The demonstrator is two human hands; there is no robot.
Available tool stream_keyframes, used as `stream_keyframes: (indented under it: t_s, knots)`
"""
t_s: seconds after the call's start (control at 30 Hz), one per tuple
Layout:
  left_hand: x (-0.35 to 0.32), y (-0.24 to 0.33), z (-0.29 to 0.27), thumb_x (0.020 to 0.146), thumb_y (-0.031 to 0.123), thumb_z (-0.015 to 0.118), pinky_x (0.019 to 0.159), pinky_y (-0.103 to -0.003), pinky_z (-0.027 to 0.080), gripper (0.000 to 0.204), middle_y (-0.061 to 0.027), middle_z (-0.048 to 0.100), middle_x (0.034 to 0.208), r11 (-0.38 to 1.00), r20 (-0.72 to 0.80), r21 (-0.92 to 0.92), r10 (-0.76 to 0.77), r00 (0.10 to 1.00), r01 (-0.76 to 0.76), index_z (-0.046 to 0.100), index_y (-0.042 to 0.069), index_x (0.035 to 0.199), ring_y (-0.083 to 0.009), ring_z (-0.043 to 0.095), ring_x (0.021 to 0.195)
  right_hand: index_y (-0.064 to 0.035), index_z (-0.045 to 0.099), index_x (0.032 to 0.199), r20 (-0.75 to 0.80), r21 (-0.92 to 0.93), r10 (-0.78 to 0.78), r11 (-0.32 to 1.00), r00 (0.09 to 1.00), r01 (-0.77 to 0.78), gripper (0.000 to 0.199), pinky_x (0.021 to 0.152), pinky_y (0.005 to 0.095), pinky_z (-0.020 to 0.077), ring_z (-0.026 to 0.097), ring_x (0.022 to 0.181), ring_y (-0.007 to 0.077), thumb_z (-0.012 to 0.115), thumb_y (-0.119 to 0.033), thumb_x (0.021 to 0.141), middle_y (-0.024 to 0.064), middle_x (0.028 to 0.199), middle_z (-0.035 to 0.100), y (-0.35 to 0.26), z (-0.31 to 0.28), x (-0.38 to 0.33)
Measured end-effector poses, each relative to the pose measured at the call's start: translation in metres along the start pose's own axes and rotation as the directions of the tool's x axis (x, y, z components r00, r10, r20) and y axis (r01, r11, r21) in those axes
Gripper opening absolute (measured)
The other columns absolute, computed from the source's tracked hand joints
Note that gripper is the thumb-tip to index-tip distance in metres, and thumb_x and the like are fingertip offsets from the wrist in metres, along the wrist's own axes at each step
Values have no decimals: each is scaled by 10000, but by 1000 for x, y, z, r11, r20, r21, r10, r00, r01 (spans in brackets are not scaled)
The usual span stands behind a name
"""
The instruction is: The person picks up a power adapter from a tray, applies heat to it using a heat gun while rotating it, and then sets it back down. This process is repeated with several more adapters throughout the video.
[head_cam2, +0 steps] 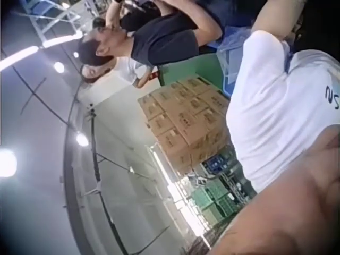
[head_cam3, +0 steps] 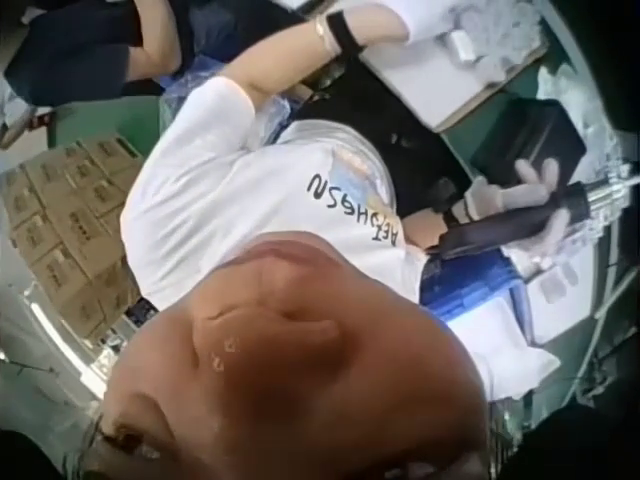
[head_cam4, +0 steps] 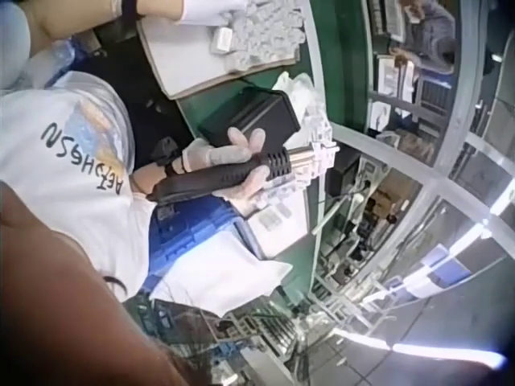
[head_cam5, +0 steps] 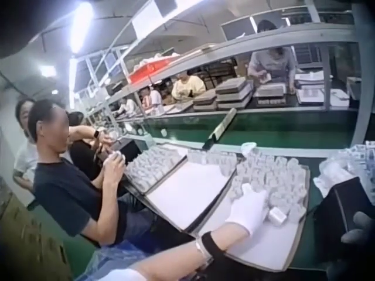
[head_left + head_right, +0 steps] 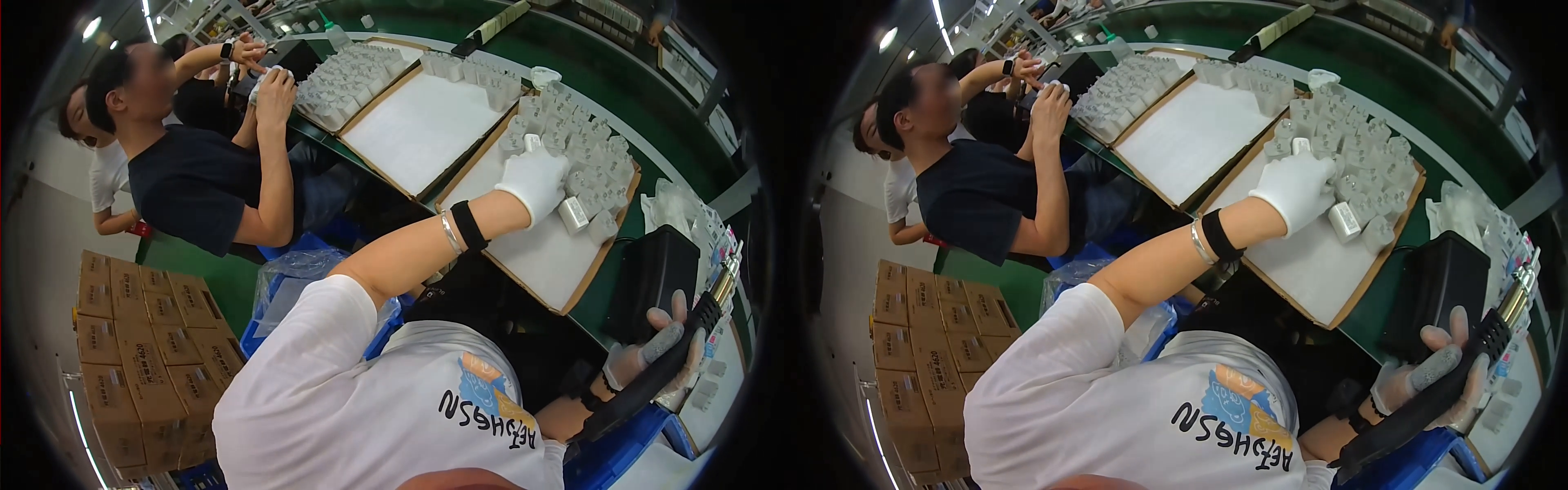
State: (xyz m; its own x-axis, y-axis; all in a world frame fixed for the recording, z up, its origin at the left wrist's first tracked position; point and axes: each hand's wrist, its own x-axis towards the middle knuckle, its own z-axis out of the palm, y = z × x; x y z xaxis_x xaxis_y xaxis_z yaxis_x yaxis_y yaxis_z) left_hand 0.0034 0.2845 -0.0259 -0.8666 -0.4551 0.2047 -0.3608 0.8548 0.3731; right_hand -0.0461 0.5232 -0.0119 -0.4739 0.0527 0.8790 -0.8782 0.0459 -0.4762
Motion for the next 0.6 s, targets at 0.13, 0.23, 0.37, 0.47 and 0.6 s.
stream_keyframes:
  t_s: [0.13, 0.23, 0.37, 0.47, 0.6]
  knots:
    - [-4, 2, 2, 786, 148, 578, 668, -424, 505, 158, -195, 603, 858, 999, 2, 9, -45, 999, 45, 597, 59, 915, -337, 615, 788, -64, 450, 1164, -5, 43, 63, 997, 998, -62, 231, 646, 199, 502, 626, 645, 142, 448, -47, 933, 285, 1013, 616, -1, -2, -2]
    - [-15, 1, -5, 787, 152, 579, 679, -430, 502, 173, -196, 595, 867, 999, -3, -37, -24, 1000, 24, 592, 66, 937, -346, 607, 807, -63, 453, 1160, 4, 58, 81, 995, 997, -81, 225, 636, 196, 499, 623, 638, 142, 446, -53, 936, 290, 1027, 609, -2, -3, -3]
    - [-30, 2, -16, 790, 158, 583, 696, -437, 497, 196, -197, 575, 891, 985, -114, -167, 21, 993, -40, 576, 74, 967, -360, 593, 832, -58, 454, 1156, 14, 51, 61, 997, 998, -62, 218, 606, 191, 494, 618, 621, 146, 448, -62, 938, 299, 1025, 605, -3, -3, -1]
    - [-44, 10, -19, 787, 161, 589, 705, -437, 494, 216, -198, 559, 910, 957, -173, -264, 74, 982, -119, 563, 78, 985, -368, 586, 840, -54, 454, 1155, 6, 45, 57, 997, 998, -57, 218, 585, 191, 491, 619, 612, 152, 456, -68, 937, 304, 1001, 611, -2, -2, 0]
    - [-69, 20, -4, 782, 184, 602, 704, -430, 489, 260, -183, 542, 928, 873, -128, -421, 213, 969, -248, 539, 74, 1009, -362, 581, 819, 11, 419, 1177, 3, 0, 37, 999, 999, -37, 253, 533, 209, 475, 583, 558, 148, 444, -61, 936, 309, 908, 624, -2, 2, 0]
